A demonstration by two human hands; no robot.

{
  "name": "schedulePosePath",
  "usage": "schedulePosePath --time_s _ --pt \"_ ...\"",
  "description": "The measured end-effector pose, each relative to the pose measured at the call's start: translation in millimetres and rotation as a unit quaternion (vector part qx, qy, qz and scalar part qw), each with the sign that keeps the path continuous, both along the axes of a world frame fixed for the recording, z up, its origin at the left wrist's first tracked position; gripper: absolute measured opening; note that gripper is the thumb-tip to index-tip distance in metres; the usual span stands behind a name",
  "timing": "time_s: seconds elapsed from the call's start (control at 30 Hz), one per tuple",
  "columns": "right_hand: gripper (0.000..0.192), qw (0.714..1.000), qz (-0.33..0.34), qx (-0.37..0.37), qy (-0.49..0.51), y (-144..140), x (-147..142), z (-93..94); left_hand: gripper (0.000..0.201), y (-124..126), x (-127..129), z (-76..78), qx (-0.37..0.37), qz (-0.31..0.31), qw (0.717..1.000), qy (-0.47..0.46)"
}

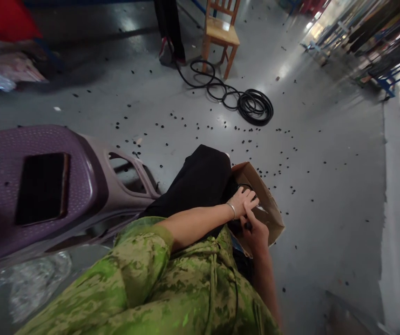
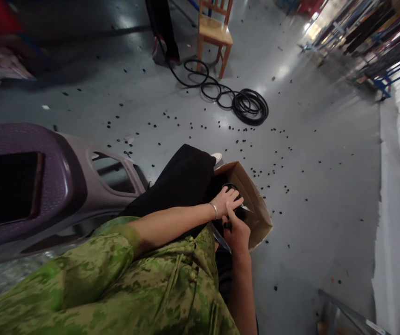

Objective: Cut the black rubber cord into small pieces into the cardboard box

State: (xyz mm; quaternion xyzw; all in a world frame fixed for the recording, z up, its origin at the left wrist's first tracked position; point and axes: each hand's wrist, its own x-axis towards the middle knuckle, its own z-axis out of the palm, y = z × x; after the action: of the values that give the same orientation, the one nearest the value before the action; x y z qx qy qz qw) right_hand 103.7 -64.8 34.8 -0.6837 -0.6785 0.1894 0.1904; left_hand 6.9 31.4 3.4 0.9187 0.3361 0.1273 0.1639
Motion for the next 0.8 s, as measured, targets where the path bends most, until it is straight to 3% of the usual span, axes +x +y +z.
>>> schedulePosePath --time_s 0.13,0.33,0.57,0.7,0.8 --pt "0.052 0.998 0.054 -0.016 -0.007 -9 4 -5.8 0.033 -1 3 -5.4 0.02 -0.012 1.0 -0.008" --pt "0.069 0.997 0.07 -0.031 0.02 -17 5 -13.5 0.034 -2 2 -5.4 0.031 -0.029 0.999 -0.009" --pt "0.044 0.984 0.056 -0.063 0.158 -23 7 -7.8 0.032 -2 2 -2.6 0.033 -0.037 0.999 -0.013" --pt "0.04 0.942 -0.053 -0.057 0.328 -38 22 1.4 0.034 -2 1 -0.7 -0.012 0.02 1.0 -0.017" --pt "0.037 0.872 -0.104 0.016 0.477 -46 37 9.1 0.038 -1 0 1.4 -0.059 0.063 0.996 -0.022"
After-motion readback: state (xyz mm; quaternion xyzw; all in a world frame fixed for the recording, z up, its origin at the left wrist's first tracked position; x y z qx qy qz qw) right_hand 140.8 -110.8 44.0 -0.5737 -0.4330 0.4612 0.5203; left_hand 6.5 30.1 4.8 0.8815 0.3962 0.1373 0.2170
